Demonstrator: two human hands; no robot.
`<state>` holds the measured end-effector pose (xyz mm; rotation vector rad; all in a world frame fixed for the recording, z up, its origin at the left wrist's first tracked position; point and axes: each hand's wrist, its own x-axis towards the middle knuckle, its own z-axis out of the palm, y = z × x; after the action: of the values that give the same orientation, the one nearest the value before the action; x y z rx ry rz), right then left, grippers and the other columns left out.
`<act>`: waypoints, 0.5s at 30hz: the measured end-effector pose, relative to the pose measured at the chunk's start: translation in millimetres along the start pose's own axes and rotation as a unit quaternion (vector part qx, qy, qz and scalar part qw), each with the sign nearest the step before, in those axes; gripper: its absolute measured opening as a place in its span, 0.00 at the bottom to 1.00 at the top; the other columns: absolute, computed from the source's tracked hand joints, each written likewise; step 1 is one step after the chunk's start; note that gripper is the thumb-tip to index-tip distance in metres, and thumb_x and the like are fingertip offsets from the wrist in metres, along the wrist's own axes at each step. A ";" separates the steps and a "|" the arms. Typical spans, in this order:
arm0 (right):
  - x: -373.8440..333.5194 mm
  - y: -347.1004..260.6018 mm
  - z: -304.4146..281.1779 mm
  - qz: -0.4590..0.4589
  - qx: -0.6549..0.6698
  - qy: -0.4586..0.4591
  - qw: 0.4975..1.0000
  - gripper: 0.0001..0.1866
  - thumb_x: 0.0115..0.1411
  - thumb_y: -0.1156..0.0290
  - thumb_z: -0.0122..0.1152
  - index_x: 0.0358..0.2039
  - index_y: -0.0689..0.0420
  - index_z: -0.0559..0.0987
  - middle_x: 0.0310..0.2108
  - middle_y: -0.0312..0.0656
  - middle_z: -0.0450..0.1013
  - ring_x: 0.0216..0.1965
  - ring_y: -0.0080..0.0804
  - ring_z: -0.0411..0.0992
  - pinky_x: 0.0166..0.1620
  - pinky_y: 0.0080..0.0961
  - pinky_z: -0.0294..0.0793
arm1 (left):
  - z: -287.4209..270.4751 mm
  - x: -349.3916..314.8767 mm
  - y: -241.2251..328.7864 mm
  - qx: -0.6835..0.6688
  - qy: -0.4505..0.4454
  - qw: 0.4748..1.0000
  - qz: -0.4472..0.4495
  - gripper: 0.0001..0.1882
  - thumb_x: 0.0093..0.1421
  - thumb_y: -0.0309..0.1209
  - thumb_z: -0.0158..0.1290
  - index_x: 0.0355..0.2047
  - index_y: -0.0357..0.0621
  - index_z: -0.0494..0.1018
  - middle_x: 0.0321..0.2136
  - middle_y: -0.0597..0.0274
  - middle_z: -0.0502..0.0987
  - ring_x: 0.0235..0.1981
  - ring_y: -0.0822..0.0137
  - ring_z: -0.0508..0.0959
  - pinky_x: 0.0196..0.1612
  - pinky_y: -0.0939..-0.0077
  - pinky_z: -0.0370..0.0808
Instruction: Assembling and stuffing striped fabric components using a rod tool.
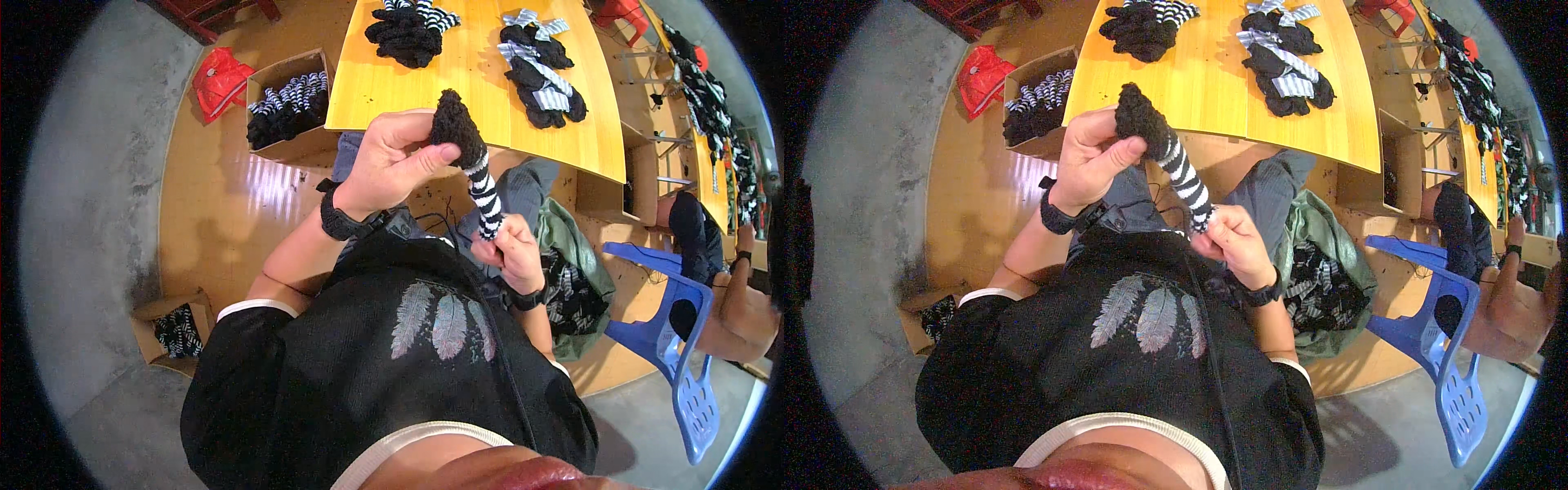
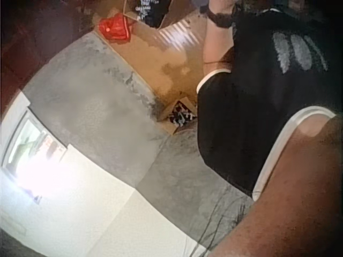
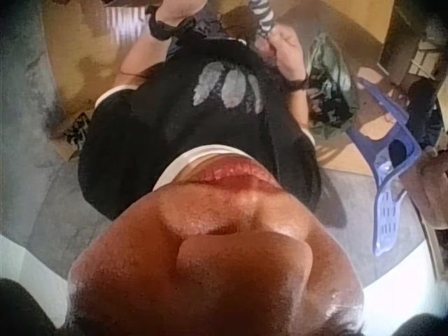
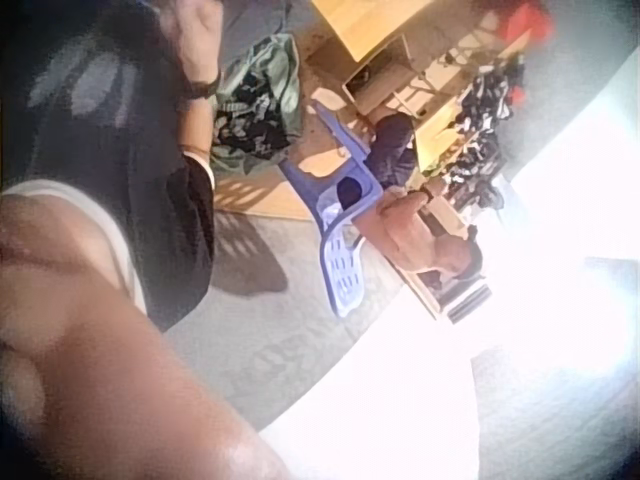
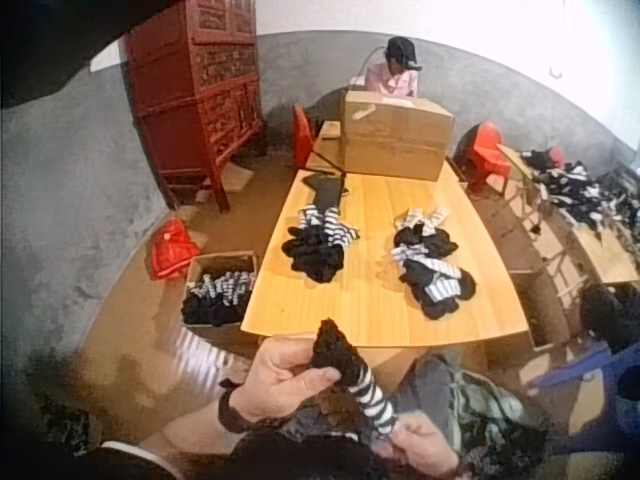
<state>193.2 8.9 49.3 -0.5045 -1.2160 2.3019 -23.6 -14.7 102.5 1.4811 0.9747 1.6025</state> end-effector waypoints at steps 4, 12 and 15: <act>9.3 -0.4 -4.0 0.059 0.108 -0.089 0.988 0.20 0.56 0.55 0.47 0.17 0.58 0.65 0.08 0.30 0.53 0.09 0.16 0.48 0.13 0.16 0.43 | -6.0 -1.7 -8.2 -0.063 0.008 0.995 -0.071 0.11 0.55 0.30 0.49 0.35 0.34 0.71 0.23 0.69 0.71 0.21 0.79 0.65 0.24 0.87 0.62; 14.9 13.8 -0.5 0.052 0.263 -0.118 0.956 0.19 0.55 0.57 0.49 0.16 0.58 0.65 0.08 0.31 0.55 0.08 0.17 0.49 0.12 0.16 0.44 | 0.8 -3.6 -13.9 -0.083 0.011 0.996 -0.027 0.08 0.54 0.26 0.50 0.32 0.33 0.70 0.24 0.70 0.71 0.27 0.82 0.66 0.30 0.88 0.65; 13.0 0.7 2.4 0.054 0.111 -0.046 0.991 0.19 0.55 0.56 0.48 0.16 0.58 0.66 0.10 0.31 0.56 0.10 0.16 0.49 0.13 0.15 0.45 | -3.9 -5.7 -7.4 -0.079 0.031 0.996 -0.037 0.09 0.55 0.27 0.49 0.34 0.33 0.70 0.24 0.70 0.71 0.26 0.82 0.66 0.29 0.88 0.64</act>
<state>181.2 14.4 48.7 -0.3962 -0.9778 2.5399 -27.0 -16.8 93.1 1.2807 0.9044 1.6419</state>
